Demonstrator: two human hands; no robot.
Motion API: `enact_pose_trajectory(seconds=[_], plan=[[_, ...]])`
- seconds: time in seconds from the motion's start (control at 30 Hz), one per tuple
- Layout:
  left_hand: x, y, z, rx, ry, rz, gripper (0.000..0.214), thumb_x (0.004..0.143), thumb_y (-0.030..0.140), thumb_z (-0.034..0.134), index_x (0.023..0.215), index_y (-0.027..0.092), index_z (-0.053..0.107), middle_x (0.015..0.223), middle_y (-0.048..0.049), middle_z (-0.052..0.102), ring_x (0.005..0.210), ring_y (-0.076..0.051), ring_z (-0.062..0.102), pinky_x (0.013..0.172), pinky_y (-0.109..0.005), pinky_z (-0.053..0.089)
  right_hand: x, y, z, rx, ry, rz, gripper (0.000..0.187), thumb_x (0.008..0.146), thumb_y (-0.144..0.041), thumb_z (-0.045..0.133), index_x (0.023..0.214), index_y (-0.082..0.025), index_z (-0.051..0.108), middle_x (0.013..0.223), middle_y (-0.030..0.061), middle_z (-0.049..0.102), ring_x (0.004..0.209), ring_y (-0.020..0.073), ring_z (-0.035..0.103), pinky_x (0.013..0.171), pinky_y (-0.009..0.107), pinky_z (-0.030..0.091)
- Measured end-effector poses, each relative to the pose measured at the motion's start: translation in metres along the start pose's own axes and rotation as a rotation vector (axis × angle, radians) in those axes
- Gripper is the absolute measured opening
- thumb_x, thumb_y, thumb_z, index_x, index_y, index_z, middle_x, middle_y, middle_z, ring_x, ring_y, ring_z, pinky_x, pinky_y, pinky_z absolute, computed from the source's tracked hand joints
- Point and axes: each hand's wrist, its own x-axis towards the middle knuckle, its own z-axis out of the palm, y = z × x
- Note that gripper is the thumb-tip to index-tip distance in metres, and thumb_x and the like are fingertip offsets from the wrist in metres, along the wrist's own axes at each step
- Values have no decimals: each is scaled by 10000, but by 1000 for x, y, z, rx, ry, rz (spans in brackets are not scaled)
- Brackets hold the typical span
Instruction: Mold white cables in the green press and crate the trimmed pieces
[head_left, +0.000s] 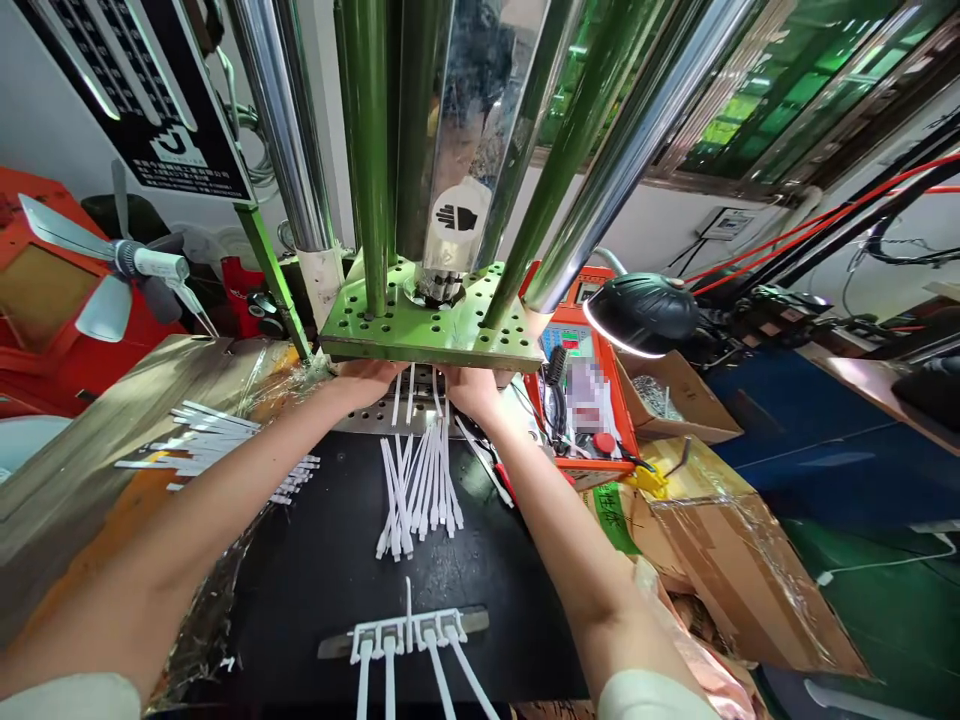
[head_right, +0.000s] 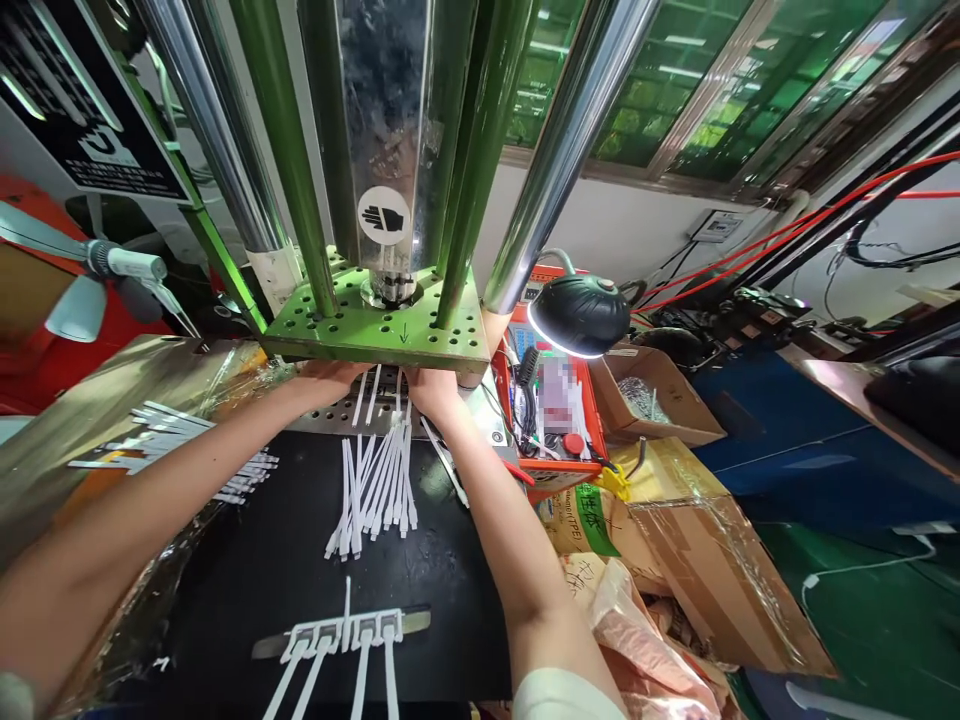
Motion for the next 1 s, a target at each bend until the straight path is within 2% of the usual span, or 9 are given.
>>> enact_pose_trajectory(seconds=[0.13, 0.23, 0.3, 0.4, 0.43, 0.5, 0.57, 0.73, 1.0], plan=[[1, 23, -13, 39, -159, -85, 478, 946, 122, 383, 1374, 231, 567, 1397, -130, 564, 1310, -357, 512, 1072, -573, 407, -8, -12, -10, 12, -81, 77, 383, 1007, -198, 334, 1226, -151, 644, 1277, 196, 606, 1280, 364, 472, 1087, 602, 315], [-25, 38, -21, 9, -183, -94, 659, 903, 17, 356, 1538, 191, 326, 1588, -131, 317, 1483, -368, 244, 1190, -600, 236, -55, -9, -13, 70, -67, 21, 419, 979, -131, 356, 1348, -132, 556, 1418, 199, 499, 1335, 349, 432, 1084, 579, 345], [-72, 50, -29, -70, -73, -26, 674, 923, 13, 317, 1572, 151, 198, 1599, -142, 279, 1472, -318, 291, 1190, -493, 317, -113, -9, -19, 185, -8, -63, 414, 985, -144, 391, 1377, -141, 523, 1411, 183, 502, 1313, 299, 472, 1062, 489, 422], [-180, 71, -45, -148, -9, 138, 497, 1012, 178, 397, 1507, 175, 360, 1458, -123, 489, 1356, -264, 472, 1152, -431, 391, -225, -11, -34, 336, 36, -120, 248, 986, -251, 518, 1204, -208, 628, 1337, 141, 561, 1272, 277, 521, 1042, 465, 465], [-218, 77, -49, -80, 51, 183, 486, 1012, 233, 451, 1492, 182, 393, 1402, -133, 542, 1326, -281, 502, 1143, -451, 391, -261, -12, -38, 360, 22, -114, 262, 970, -278, 567, 1220, -219, 616, 1335, 137, 562, 1284, 288, 514, 1042, 482, 466], [-283, 86, -52, 44, 31, 245, 548, 1014, 434, 461, 1480, 148, 423, 1340, -171, 589, 1314, -335, 509, 1159, -522, 341, -320, -15, -43, 326, -59, -134, 411, 932, -383, 636, 1306, -227, 568, 1376, 153, 537, 1321, 332, 483, 1044, 536, 452], [-323, 88, -50, 134, -38, 237, 629, 968, 508, 530, 1461, 126, 450, 1372, -203, 566, 1317, -374, 504, 1149, -542, 343, -354, -18, -44, 198, -141, -129, 500, 924, -358, 645, 1387, -226, 512, 1436, 177, 492, 1350, 357, 455, 1060, 571, 419], [-341, 84, -35, 330, -86, 227, 535, 906, 101, 575, 1432, 142, 486, 1456, -207, 496, 1310, -352, 527, 1150, -534, 344, -364, -24, -36, -25, -123, -62, 588, 892, -13, 494, 1442, -217, 462, 1409, 186, 524, 1322, 315, 498, 1074, 540, 388], [-342, 88, -32, 383, -58, 211, 514, 903, 61, 596, 1406, 130, 516, 1487, -195, 463, 1358, -329, 485, 1172, -499, 337, -361, -27, -34, -20, -85, -54, 628, 834, 23, 501, 1419, -205, 482, 1390, 186, 536, 1302, 321, 512, 1074, 526, 384]])
